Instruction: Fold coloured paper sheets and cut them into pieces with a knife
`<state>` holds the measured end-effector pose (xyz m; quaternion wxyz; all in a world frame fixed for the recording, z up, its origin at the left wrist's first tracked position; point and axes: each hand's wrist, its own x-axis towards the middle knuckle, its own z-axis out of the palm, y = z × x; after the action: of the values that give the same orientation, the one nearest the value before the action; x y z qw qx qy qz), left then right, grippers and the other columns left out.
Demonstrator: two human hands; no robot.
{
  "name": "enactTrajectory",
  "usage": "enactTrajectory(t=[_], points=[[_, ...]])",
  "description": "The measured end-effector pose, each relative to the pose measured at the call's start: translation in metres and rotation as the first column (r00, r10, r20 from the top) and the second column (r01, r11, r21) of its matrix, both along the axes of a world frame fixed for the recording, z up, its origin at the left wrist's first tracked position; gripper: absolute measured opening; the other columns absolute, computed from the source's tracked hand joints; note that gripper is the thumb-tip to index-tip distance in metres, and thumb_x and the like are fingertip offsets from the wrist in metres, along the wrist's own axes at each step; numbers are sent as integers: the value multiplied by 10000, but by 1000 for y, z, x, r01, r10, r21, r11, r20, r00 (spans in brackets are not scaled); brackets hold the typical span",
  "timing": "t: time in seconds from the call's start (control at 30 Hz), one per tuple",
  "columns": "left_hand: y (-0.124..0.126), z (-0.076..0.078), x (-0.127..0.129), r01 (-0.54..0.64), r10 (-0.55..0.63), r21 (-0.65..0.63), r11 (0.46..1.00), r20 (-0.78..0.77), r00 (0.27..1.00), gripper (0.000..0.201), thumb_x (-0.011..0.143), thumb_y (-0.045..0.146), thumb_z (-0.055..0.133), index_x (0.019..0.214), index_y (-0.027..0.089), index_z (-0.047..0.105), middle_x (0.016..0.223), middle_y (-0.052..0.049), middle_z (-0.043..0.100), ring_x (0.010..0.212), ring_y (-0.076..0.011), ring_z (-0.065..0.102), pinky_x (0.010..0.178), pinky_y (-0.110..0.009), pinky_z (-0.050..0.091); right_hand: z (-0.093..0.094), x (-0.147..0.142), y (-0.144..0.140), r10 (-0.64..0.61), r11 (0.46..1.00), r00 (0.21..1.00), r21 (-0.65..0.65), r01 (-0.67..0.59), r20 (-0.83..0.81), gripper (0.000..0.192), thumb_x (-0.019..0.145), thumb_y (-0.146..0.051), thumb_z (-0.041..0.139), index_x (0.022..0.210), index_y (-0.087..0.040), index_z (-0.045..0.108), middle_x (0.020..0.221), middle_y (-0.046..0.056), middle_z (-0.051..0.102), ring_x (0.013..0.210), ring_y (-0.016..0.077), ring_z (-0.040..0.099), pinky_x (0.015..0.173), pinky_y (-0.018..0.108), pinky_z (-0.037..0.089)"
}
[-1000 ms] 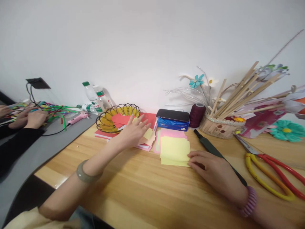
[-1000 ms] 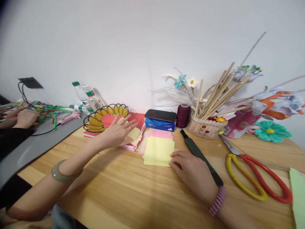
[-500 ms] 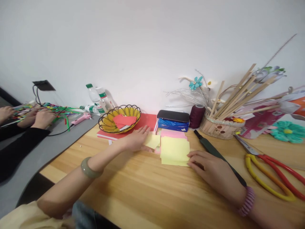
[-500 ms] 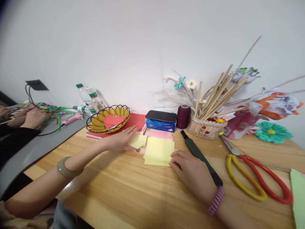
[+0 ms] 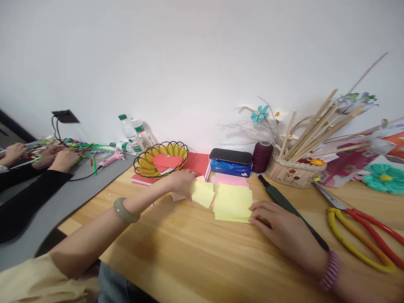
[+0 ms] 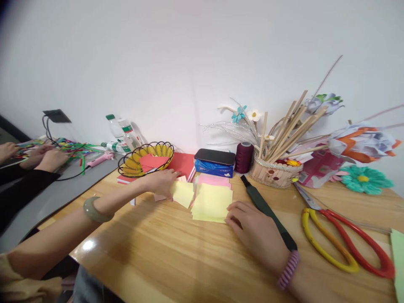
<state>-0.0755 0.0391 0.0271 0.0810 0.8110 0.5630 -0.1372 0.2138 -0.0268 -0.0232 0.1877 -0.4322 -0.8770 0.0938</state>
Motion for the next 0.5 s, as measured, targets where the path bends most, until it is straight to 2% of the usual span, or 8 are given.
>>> enactTrajectory(t=[0.1, 0.2, 0.3, 0.4, 0.47, 0.5], points=[[-7, 3, -2, 18, -19, 36, 999, 20, 1000, 646, 563, 370, 737, 1138, 151, 540, 1018, -135, 611, 906, -312, 597, 720, -334, 459, 2, 2, 0, 16, 1000, 1000, -9, -16, -7, 191, 846, -298, 460, 763, -232, 619, 988, 32, 647, 970, 188, 589, 819, 353, 494], [-22, 11, -1, 52, -56, 77, 996, 44, 997, 355, 687, 359, 649, 994, 186, 606, 988, -99, 632, 887, -282, 612, 686, -305, 448, 3, 6, 0, 29, 1000, 999, -6, -29, -24, 157, 816, -356, 521, 820, -244, 631, 995, 29, 654, 960, 196, 601, 802, 350, 508], [-43, 22, 7, 48, -58, 132, 990, 77, 995, 314, 800, 422, 541, 1016, 199, 587, 963, -85, 654, 886, -268, 620, 661, -292, 437, 4, 6, -1, 5, 999, 998, 37, -3, -69, 293, 811, -439, 525, 990, -223, 610, 1055, 75, 646, 985, 228, 597, 838, 398, 495], [-61, 30, 25, 46, -77, 213, 976, 138, 988, 298, 831, 404, 514, 1034, 193, 567, 892, -74, 668, 803, -247, 636, 607, -277, 427, 6, -1, -7, -20, 992, 990, 118, 37, -139, 584, 799, -458, 541, 1285, -166, 399, 1253, 148, 532, 1137, 260, 504, 934, 451, 427], [-69, 30, 41, 119, -173, 299, 947, 159, 972, 241, 836, 289, 515, 1050, 188, 561, 869, -67, 670, 799, -238, 633, 607, -276, 428, 8, -8, -11, -3, 986, 973, 163, 42, -230, 713, 793, -425, 562, 1375, -173, 236, 1355, 151, 432, 1231, 249, 412, 996, 449, 367], [-70, 28, 49, 167, -227, 337, 927, 150, 962, 216, 833, 224, 507, 1038, 186, 566, 856, -65, 669, 794, -234, 630, 612, -279, 431, 8, -11, -13, 4, 985, 956, 165, 46, -293, 715, 801, -393, 559, 1387, -190, 203, 1367, 138, 421, 1245, 235, 396, 1012, 440, 350]])
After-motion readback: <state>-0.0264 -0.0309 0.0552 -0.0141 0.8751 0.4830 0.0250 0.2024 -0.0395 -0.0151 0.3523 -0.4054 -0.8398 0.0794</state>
